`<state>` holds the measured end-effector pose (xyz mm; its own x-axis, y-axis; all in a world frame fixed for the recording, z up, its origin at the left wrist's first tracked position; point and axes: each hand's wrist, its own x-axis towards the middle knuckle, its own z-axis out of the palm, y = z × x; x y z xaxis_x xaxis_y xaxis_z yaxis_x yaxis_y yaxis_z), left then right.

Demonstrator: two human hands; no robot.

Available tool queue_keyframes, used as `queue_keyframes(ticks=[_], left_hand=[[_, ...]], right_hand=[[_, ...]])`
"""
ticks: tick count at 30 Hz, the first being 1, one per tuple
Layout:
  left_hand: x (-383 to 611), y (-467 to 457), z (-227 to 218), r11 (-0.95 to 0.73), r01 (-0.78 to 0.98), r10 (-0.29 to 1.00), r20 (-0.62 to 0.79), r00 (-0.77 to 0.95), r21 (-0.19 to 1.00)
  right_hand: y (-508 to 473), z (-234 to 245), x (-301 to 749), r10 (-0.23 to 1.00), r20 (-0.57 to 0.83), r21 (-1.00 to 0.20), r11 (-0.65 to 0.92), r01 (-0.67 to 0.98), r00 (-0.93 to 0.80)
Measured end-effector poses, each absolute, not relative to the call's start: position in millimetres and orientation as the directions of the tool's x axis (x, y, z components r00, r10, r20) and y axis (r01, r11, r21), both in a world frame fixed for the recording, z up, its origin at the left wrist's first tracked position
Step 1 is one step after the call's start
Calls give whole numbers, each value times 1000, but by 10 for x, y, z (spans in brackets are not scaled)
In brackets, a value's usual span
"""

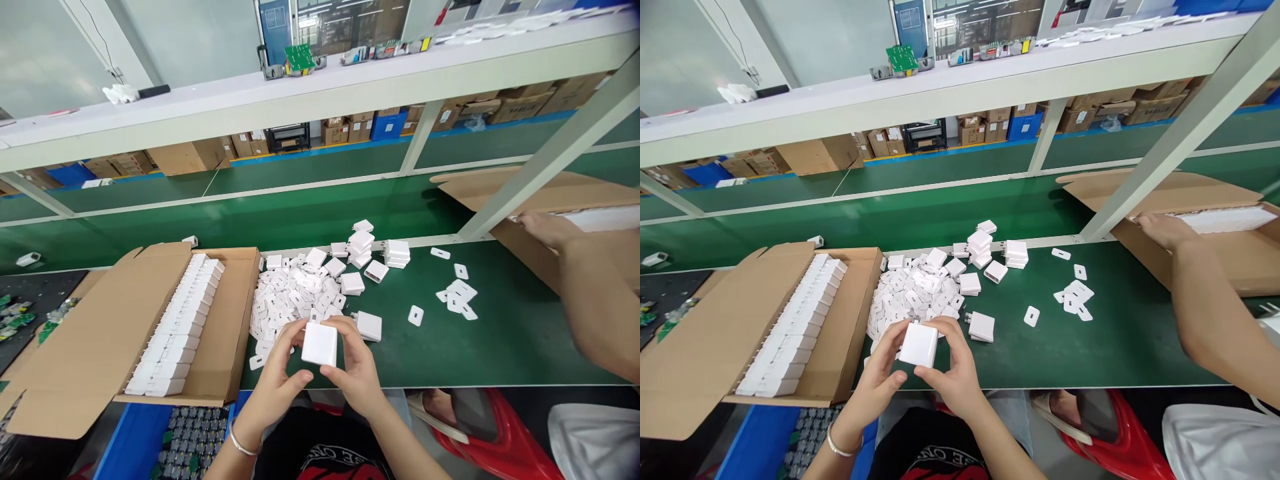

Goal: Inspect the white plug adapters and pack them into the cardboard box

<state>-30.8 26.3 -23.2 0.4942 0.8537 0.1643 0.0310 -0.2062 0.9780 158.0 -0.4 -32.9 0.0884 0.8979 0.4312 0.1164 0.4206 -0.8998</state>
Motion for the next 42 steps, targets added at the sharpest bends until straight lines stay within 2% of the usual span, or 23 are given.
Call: queue_keyframes(ticks=[3,6,8,11,13,16,20,26,30,32,42], left_hand=[[-261,266,-139,-259,153,857,154,492,954],[-217,270,10,-293,380,893,109,437,878],[-229,333,91,-272,476,913,68,403,836],[-381,657,104,-273,485,925,89,369,831],[-577,1062,36,-281,518,952,168,255,808],[-927,1831,-121,-128,771,962,268,-57,624],[-1256,2656,-333,-15,867,942,298,-155,498],[-1432,3060,-587,165,930,899,338,-279,328],[-1541,3152,-631,371,915,894,207,-398,160],[-1592,3165,-626,406,909,895,164,-416,92],[-1714,3206,-661,427,902,873,229,-430,68]], right_hand=[[-30,-336,1580,864,500,-837,468,285,50],[-25,-355,1562,811,584,-690,526,496,-48],[-2,-365,1537,810,576,-633,527,567,-109],[16,-385,1494,856,501,-660,472,585,-127],[-7,-431,1474,884,460,-697,418,582,-85],[-85,-597,1463,906,423,-753,339,564,20],[-168,-935,1492,926,371,-779,267,568,73],[-163,-1172,1566,930,360,-781,257,569,74],[-146,-1142,1559,927,364,-773,245,585,92],[-148,-1135,1548,925,367,-769,242,592,98],[-154,-1161,1523,922,382,-717,249,651,68]])
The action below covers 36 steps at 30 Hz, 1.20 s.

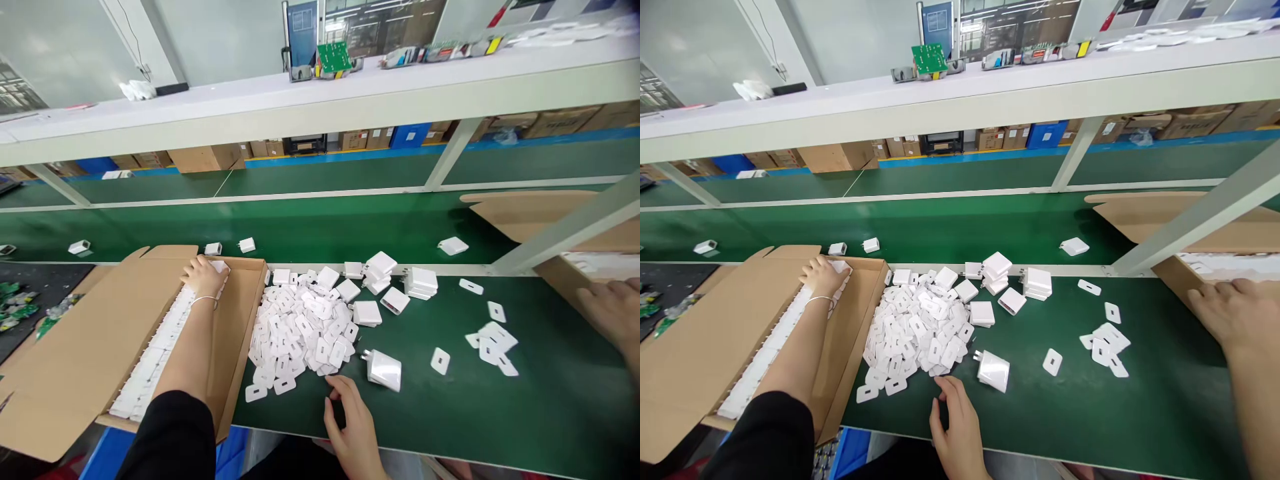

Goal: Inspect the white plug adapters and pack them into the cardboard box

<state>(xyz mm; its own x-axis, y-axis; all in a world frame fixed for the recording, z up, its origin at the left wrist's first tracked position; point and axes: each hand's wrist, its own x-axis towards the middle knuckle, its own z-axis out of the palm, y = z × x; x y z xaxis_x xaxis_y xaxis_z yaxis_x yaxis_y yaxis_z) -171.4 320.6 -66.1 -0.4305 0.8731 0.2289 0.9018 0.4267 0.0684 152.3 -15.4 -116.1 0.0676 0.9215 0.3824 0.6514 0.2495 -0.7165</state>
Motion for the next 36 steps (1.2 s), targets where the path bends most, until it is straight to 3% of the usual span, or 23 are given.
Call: queue_keyframes(ticks=[19,25,31,33,36], left_hand=[[-1679,3083,-632,353,936,918,192,-348,12],[-1566,3328,-447,352,936,934,72,-350,-9],[-980,3918,-324,116,993,993,23,-115,-21],[-812,4104,-320,65,998,996,-67,-64,19],[-662,4257,-329,41,996,981,-193,-24,84]], right_hand=[[-173,-1238,1515,900,435,-651,292,700,29],[-188,-1299,1537,877,480,-626,349,698,-8],[-241,-1269,1663,862,507,-723,415,552,16],[-251,-1241,1675,881,473,-746,384,545,27],[-231,-1221,1606,914,398,-700,253,668,71]])
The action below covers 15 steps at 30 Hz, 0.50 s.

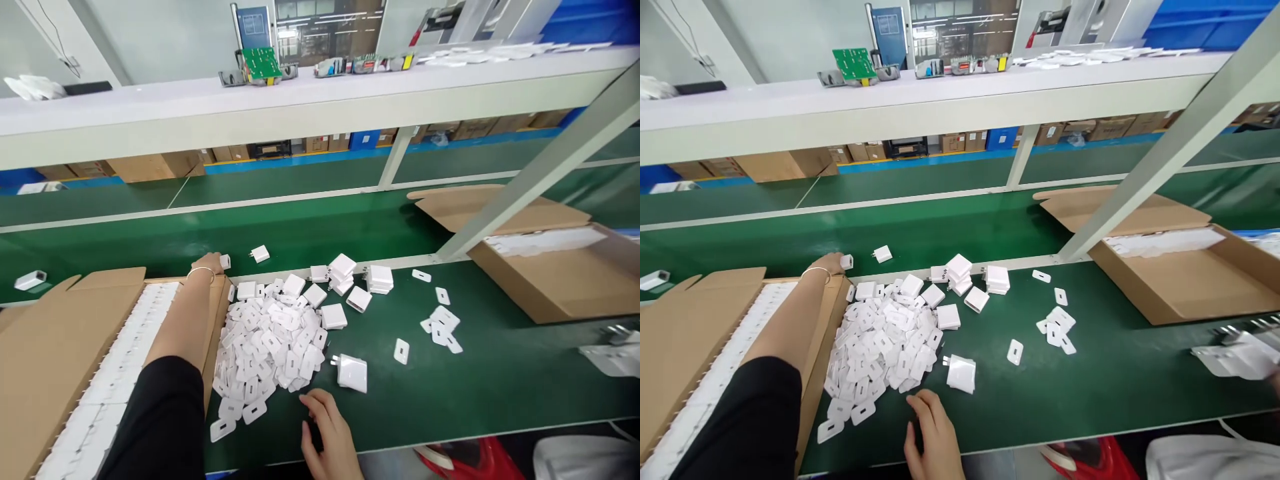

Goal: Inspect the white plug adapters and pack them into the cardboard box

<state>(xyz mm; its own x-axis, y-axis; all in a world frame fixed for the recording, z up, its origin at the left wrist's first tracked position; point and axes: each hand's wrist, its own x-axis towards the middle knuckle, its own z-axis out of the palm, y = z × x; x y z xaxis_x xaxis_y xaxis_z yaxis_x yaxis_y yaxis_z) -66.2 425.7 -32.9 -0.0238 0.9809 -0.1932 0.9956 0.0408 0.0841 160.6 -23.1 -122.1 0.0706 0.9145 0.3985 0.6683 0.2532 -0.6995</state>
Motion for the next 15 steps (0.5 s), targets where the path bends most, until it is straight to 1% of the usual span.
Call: queue_keyframes(ticks=[2,4,8,11,14,15], left_hand=[[-609,4257,-319,39,992,979,-203,-15,117],[-576,4182,-272,34,987,990,-143,-12,157],[-539,3822,-68,-24,950,1000,24,17,312],[-523,3316,105,-125,881,992,61,109,457],[-508,2614,229,-282,734,955,107,276,618],[-501,2361,261,-365,584,917,175,357,725]], right_hand=[[-191,-1216,1523,925,363,-625,154,765,110],[-134,-1204,1449,926,347,-572,85,816,147],[7,-1158,1417,918,339,-563,22,826,207],[114,-1130,1469,923,327,-551,10,835,204],[194,-1118,1517,931,328,-502,25,864,163],[213,-1117,1529,932,330,-491,34,870,150]])
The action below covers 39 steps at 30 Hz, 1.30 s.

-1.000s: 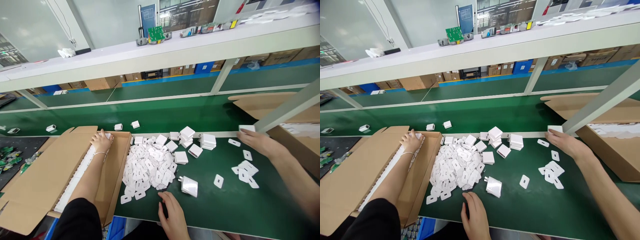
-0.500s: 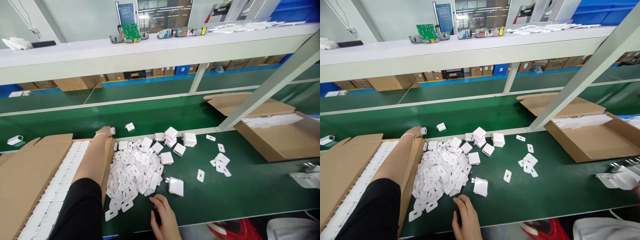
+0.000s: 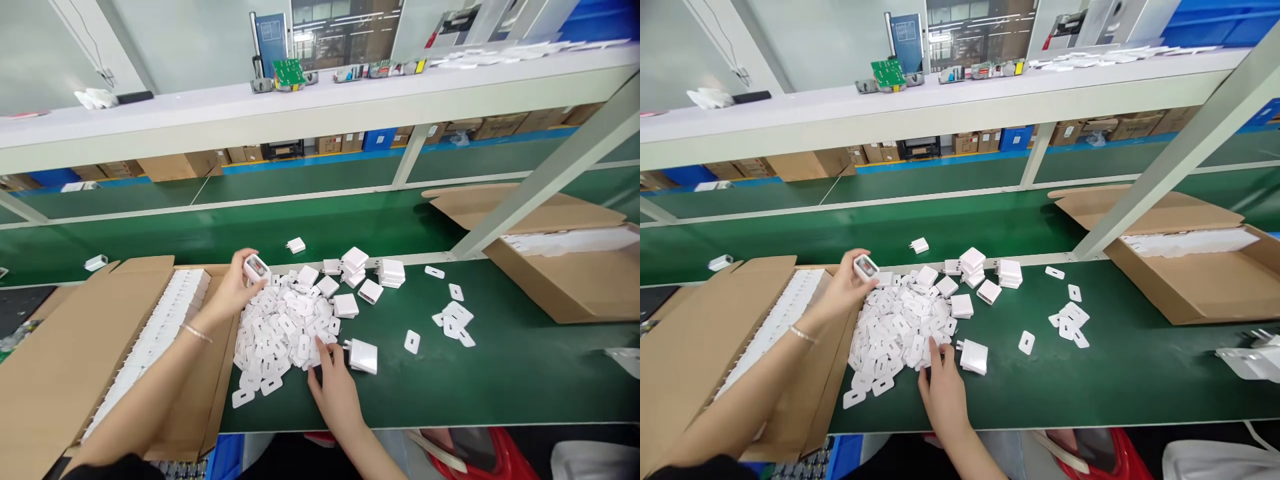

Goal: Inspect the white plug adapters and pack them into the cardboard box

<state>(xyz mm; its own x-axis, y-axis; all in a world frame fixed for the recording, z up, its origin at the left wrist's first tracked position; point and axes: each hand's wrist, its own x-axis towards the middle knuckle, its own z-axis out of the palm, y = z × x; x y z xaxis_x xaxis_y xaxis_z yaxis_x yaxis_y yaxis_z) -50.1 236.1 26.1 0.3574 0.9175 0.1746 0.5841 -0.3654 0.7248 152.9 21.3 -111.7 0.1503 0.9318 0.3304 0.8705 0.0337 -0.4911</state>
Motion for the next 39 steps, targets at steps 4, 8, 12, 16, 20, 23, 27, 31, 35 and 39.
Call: queue_keyframes(ticks=[4,8,12,16,20,23,27,31,35,39], left_hand=[[-454,1454,366,-493,232,811,347,470,838],[-413,906,401,-569,171,786,471,401,804],[-397,642,336,-551,226,817,465,340,803],[-372,505,245,-483,210,857,409,313,850],[-319,402,132,-395,41,835,340,432,918],[-241,339,14,-300,-79,850,304,430,951],[-127,294,-137,-298,-147,889,330,317,943],[-62,276,-181,-319,-64,912,325,251,945],[0,274,-142,-352,59,926,338,170,934],[92,278,-143,-357,39,929,351,115,933]], right_hand=[[258,-1133,1566,934,341,-498,81,863,110],[271,-1168,1588,914,386,-557,122,822,126],[217,-1081,1572,864,462,-692,208,691,202],[59,-748,1539,772,560,-768,347,538,301],[-82,-281,1525,708,656,-731,510,454,261],[-80,-25,1525,653,757,-582,653,484,30],[1,40,1529,620,774,-490,714,501,-127],[20,-46,1532,644,750,-510,707,490,-148],[-17,-110,1507,705,702,-598,659,456,-100],[-31,-192,1440,864,501,-851,481,211,50]])
